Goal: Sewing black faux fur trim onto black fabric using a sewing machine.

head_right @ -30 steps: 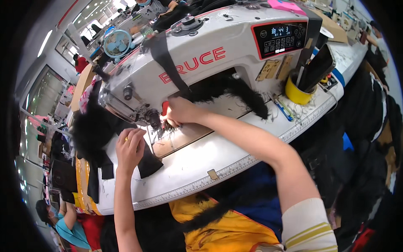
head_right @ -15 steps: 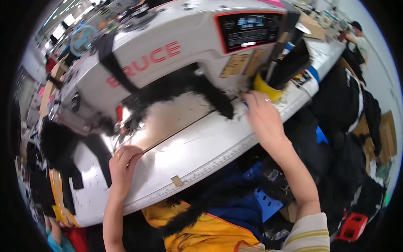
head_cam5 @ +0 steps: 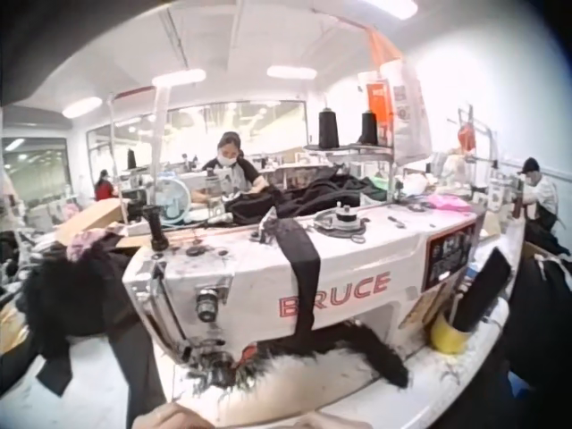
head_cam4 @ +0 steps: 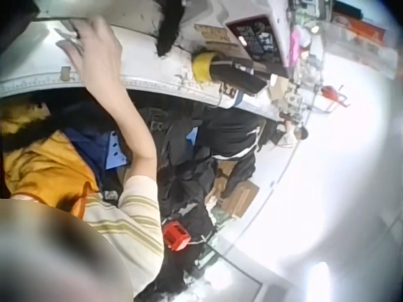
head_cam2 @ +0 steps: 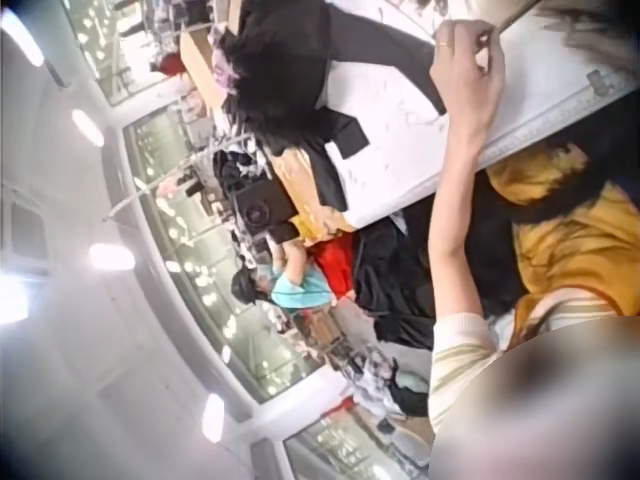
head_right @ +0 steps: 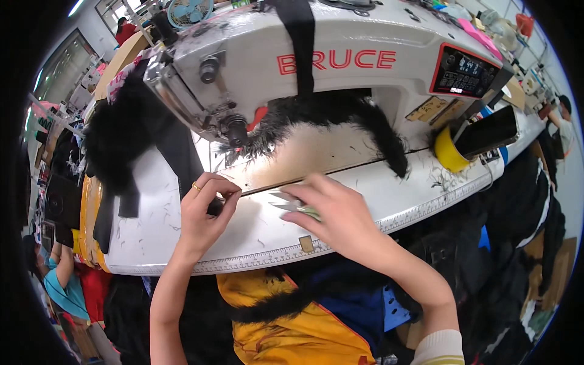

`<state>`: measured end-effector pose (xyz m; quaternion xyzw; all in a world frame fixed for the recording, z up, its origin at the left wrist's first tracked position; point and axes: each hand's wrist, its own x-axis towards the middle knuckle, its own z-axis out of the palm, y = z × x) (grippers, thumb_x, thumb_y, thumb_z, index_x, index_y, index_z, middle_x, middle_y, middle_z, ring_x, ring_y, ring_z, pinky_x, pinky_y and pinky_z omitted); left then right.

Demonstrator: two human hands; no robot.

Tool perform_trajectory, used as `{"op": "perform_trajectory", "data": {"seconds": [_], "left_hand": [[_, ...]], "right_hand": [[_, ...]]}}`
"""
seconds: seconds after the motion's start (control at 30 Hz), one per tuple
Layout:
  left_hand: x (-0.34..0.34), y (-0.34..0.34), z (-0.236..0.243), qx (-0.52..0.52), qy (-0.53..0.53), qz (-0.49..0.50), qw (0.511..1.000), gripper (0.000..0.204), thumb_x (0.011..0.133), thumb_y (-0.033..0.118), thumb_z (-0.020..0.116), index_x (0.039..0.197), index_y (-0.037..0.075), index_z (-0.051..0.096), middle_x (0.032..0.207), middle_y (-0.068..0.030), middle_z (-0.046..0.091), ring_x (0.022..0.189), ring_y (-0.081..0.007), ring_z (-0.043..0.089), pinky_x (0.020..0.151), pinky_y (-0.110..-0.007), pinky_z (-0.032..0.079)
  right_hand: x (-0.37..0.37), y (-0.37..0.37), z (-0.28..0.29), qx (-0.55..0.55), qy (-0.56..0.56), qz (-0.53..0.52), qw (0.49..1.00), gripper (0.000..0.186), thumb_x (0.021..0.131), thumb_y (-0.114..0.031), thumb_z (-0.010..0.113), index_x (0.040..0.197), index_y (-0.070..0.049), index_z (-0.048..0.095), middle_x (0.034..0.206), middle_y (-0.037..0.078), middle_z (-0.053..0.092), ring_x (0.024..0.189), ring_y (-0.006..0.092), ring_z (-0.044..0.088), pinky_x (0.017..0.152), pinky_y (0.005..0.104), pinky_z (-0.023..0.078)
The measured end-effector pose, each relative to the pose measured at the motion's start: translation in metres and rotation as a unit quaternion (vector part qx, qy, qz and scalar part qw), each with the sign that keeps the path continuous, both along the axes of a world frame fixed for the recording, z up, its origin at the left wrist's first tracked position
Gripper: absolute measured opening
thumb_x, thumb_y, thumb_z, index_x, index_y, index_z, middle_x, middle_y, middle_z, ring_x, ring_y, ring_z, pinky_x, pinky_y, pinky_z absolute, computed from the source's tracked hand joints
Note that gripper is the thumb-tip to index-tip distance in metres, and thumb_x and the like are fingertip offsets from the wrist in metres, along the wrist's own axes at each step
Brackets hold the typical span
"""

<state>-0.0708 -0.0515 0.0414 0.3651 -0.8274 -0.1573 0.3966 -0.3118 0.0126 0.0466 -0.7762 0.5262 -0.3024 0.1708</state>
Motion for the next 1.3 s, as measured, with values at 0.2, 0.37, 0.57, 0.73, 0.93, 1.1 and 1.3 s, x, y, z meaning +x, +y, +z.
{"op": "perform_trajectory", "data": {"seconds": [0.2, 0.37, 0.57, 0.73, 0.93, 1.1, 1.3], "left_hand": [[0.006, 0.001, -0.002, -0.013, 0.006, -0.011, 1.0, 0.014, 0.075, -0.001, 0.072, 0.084, 0.004, 0.062, 0.081, -0.0057, 0.06, 0.068, -0.0208, 0.061, 0.057, -0.03, 0.049], [0.019, -0.038, 0.001, 0.052, -0.001, 0.033, 0.998, 0.006, 0.08, 0.001, 0.07, 0.085, 0.001, 0.067, 0.078, -0.0067, 0.06, 0.065, -0.0153, 0.057, 0.059, -0.029, 0.043], [0.02, -0.09, -0.01, 0.062, -0.059, 0.056, 0.995, 0.02, 0.08, 0.015, 0.072, 0.08, -0.002, 0.061, 0.075, -0.0092, 0.058, 0.062, -0.021, 0.058, 0.06, -0.033, 0.046], [0.017, -0.096, -0.02, 0.074, -0.054, 0.023, 0.996, 0.02, 0.078, 0.013, 0.072, 0.08, -0.001, 0.059, 0.074, -0.0105, 0.055, 0.062, -0.0242, 0.056, 0.058, -0.034, 0.046], [0.021, -0.095, -0.024, 0.065, -0.049, 0.001, 0.997, 0.02, 0.08, 0.014, 0.071, 0.085, -0.001, 0.059, 0.077, -0.0107, 0.056, 0.065, -0.025, 0.057, 0.059, -0.035, 0.046], [0.022, -0.094, -0.025, 0.077, -0.057, 0.0, 0.995, 0.02, 0.081, 0.014, 0.071, 0.087, 0.0, 0.059, 0.077, -0.0105, 0.056, 0.064, -0.0253, 0.057, 0.059, -0.036, 0.046], [0.02, -0.093, -0.024, 0.074, -0.066, 0.015, 0.995, 0.018, 0.081, 0.014, 0.071, 0.088, 0.001, 0.06, 0.079, -0.0113, 0.057, 0.069, -0.0278, 0.058, 0.062, -0.037, 0.048]], "right_hand": [[0.032, -0.03, 0.005, -0.207, 0.168, -0.003, 0.964, 0.029, 0.078, -0.021, 0.072, 0.105, -0.013, 0.068, 0.086, 0.003, 0.06, 0.083, 0.0219, 0.061, 0.065, 0.0336, 0.051], [-0.041, -0.02, 0.001, -0.138, 0.202, -0.179, 0.953, 0.029, 0.078, -0.016, 0.069, 0.106, -0.008, 0.07, 0.091, 0.007, 0.062, 0.088, 0.0252, 0.06, 0.073, 0.035, 0.048], [-0.045, -0.044, -0.001, -0.196, 0.236, -0.048, 0.95, 0.044, 0.078, -0.013, 0.066, 0.121, -0.009, 0.06, 0.121, 0.008, 0.059, 0.107, 0.031, 0.054, 0.084, 0.0444, 0.045], [0.02, -0.109, -0.02, -0.21, 0.221, 0.141, 0.942, 0.034, 0.084, -0.025, 0.065, 0.115, -0.011, 0.063, 0.101, 0.009, 0.064, 0.093, 0.0285, 0.059, 0.077, 0.0385, 0.049], [0.012, -0.149, -0.053, -0.188, 0.195, 0.15, 0.951, 0.027, 0.079, -0.039, 0.068, 0.079, -0.012, 0.07, 0.06, 0.009, 0.057, 0.062, 0.0272, 0.06, 0.06, 0.0404, 0.047], [0.001, -0.145, -0.06, -0.077, 0.264, 0.106, 0.956, 0.022, 0.084, -0.024, 0.07, 0.101, -0.011, 0.07, 0.085, 0.008, 0.068, 0.078, 0.0202, 0.065, 0.07, 0.0331, 0.052], [0.001, -0.148, -0.059, -0.038, 0.174, 0.056, 0.982, 0.024, 0.087, -0.023, 0.069, 0.109, -0.013, 0.071, 0.091, 0.008, 0.069, 0.079, 0.0193, 0.066, 0.07, 0.0322, 0.053]]}}
